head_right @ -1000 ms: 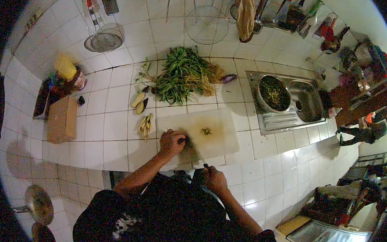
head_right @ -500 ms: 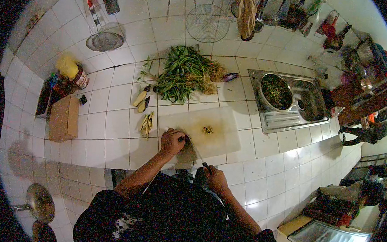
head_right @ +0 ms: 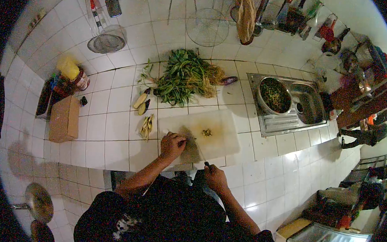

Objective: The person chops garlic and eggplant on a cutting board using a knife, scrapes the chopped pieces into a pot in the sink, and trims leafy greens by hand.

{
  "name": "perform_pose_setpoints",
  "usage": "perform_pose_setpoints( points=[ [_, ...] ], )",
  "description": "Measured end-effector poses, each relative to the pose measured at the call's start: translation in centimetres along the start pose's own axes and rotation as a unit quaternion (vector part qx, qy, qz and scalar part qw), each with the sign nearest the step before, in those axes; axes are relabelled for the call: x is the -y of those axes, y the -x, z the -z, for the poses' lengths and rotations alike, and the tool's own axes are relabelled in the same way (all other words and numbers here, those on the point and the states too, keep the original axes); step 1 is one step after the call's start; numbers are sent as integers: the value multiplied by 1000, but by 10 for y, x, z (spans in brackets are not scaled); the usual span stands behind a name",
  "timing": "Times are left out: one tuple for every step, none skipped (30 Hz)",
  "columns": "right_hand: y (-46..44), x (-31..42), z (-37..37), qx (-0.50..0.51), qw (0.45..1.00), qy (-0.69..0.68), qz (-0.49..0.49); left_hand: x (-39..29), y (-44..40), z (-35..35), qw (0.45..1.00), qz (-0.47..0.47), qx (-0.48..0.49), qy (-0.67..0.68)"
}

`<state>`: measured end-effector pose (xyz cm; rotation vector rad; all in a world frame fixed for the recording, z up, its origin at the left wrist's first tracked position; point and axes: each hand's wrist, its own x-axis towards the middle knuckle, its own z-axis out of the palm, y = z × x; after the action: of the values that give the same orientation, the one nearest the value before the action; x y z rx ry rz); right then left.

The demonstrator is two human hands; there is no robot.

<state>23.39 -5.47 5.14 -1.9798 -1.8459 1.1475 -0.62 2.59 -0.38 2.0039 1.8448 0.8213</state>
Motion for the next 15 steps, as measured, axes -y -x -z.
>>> perform_pose_setpoints(
  points=[
    [3,-1,2,11,1000,-19,0,0,1,1,1000,-2,-1,-10],
    [5,-1,3,23,999,-37,0,-1,3,1,1000,-3,0,-20],
    [8,-1,3,25,999,-36,-2,0,4,0,1000,-1,1,-19],
    [11,-1,3,31,999,-39,10,0,2,0,999,-15,-16,-24],
    [12,-1,3,36,998,-41,22,0,2,0,999,-29,-35,-29],
    [12,-1,2,37,998,-39,22,4,2,-3,999,-28,-35,-28],
    [12,-2,0,45,998,-41,15,7,3,-6,998,-32,-40,-34],
    [12,-2,-2,52,998,-43,8,10,3,-9,998,-36,-45,-40],
    [11,0,-2,52,998,-42,8,8,3,-7,998,-36,-46,-40],
    [9,2,-2,57,998,-39,5,6,3,-4,999,-28,-36,-30],
    [7,4,-2,62,997,-35,2,4,2,-2,999,-21,-26,-21],
    [5,7,-2,61,998,-34,2,3,2,-2,999,-21,-25,-20],
    [4,9,-2,54,998,-22,16,3,3,-2,999,-15,-21,-27],
    [4,11,-2,47,998,-11,32,3,4,-1,999,-8,-17,-35],
    [4,8,-3,46,998,-10,34,3,3,0,999,-9,-19,-35]
  ],
)
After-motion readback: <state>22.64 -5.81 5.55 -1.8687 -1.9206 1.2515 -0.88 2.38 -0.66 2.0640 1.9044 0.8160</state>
